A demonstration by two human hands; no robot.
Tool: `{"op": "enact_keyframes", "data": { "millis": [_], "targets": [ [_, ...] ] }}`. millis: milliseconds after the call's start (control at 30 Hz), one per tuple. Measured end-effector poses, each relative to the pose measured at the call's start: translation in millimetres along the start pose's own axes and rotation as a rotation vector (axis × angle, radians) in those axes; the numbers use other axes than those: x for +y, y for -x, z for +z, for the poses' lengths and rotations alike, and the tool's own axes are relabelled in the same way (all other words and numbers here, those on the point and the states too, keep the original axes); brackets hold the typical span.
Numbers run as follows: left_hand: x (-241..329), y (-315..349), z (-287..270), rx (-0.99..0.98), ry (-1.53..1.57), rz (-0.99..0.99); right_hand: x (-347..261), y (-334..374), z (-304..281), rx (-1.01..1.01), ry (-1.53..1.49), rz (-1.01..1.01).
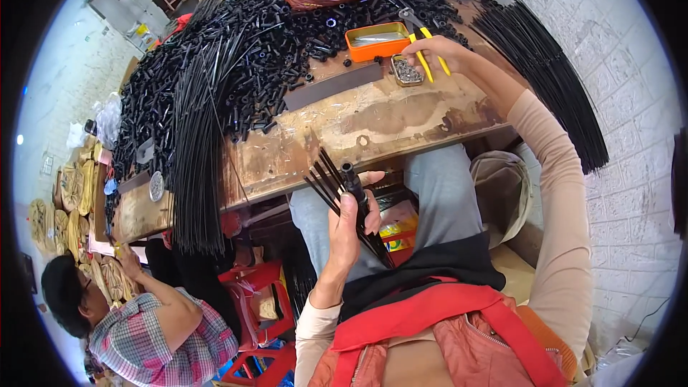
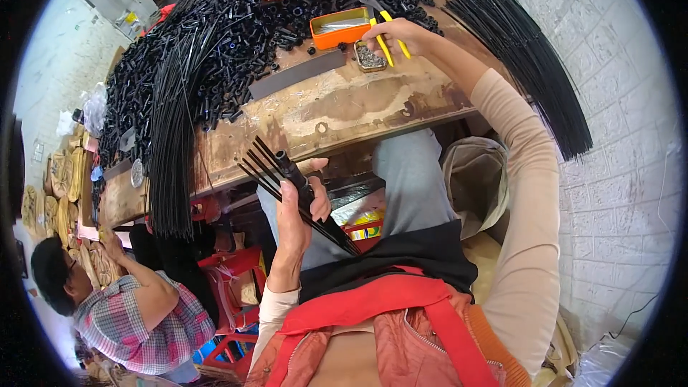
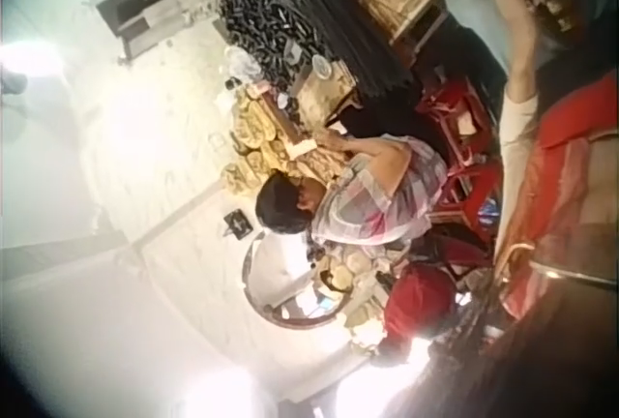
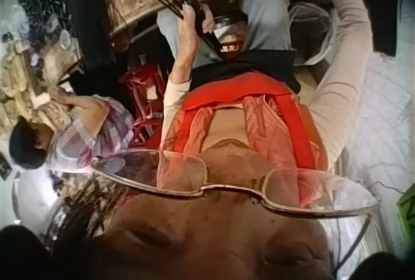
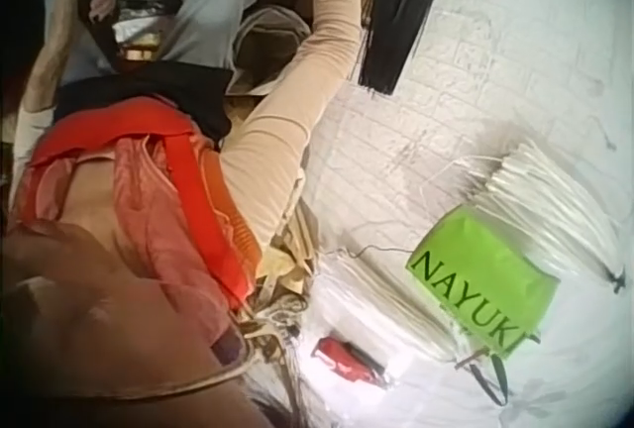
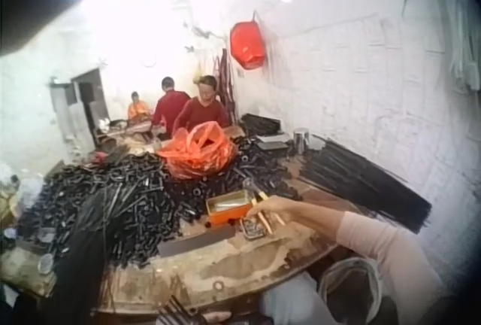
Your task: Assembling hair brushes by inserting bundles of bristles into plastic components using pliers.
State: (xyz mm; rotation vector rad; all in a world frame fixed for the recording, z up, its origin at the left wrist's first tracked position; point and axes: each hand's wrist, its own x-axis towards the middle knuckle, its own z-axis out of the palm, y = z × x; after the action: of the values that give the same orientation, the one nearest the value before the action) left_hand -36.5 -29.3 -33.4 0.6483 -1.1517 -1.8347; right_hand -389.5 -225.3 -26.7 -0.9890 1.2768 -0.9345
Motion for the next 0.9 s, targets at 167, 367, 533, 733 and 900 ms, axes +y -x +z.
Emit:
{"op": "enact_keyframes", "data": {
  "millis": [167,367,533,733,900],
  "targets": [
    [1,18,-5,-0.015,0.016,0.071,0,53,56,-0.104,-0.181,-0.068],
    [6,24,-1,0.032,-0.005,0.074,24,152,129,0.003,-0.004,-0.284],
    [7,25,4,0.025,-0.013,0.073,31,215,174,-0.097,-0.044,-0.318],
    [0,21,16,-0.070,-0.060,0.114,49,236,186,-0.096,-0.036,-0.415],
    [2,20,21,-0.034,-0.140,0.081,48,240,186,-0.088,-0.056,-0.391]
  ]
}}
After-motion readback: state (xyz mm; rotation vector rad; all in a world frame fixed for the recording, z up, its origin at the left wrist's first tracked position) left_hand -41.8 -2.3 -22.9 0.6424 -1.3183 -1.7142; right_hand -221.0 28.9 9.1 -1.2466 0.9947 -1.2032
